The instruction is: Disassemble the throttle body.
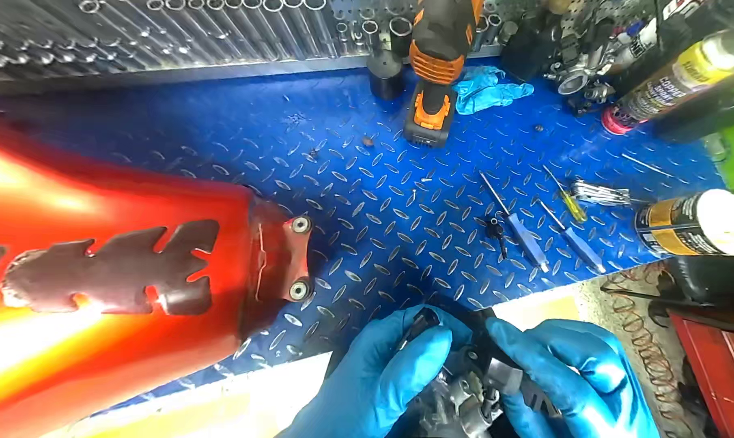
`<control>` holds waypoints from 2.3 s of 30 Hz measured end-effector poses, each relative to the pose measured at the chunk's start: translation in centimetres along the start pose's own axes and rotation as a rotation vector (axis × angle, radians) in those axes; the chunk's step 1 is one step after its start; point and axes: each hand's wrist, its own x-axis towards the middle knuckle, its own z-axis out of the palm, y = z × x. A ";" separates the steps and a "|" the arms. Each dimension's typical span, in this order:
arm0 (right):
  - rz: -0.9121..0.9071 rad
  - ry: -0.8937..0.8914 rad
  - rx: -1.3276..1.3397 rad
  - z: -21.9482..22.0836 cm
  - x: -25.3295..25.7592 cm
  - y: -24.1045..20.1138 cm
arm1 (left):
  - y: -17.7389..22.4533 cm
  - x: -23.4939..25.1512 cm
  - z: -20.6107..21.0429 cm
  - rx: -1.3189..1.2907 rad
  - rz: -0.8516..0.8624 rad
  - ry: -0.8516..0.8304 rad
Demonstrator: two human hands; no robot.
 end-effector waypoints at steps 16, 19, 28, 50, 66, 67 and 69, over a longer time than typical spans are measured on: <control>0.285 -0.191 0.507 1.4 -1.1 2.5 | 0.0 0.4 -1.5 0.099 -0.318 0.109; 0.394 -0.225 0.701 3.3 -1.7 4.2 | -0.5 0.9 -2.5 0.201 -0.442 0.072; 0.438 -0.197 0.742 4.0 -1.0 4.9 | 0.2 2.5 -2.3 0.175 -0.537 0.125; 0.714 -0.372 0.965 4.5 0.4 6.4 | 0.1 3.6 -2.7 0.006 -0.945 0.245; 0.513 -0.205 1.107 4.2 0.4 6.2 | 3.6 2.8 -0.9 0.237 -0.469 0.138; 0.481 -0.194 1.111 4.0 0.5 6.1 | 3.5 2.7 -0.8 0.252 -0.425 0.122; 0.415 -0.175 1.101 3.7 0.5 6.1 | 3.1 2.3 -0.9 0.271 -0.331 0.089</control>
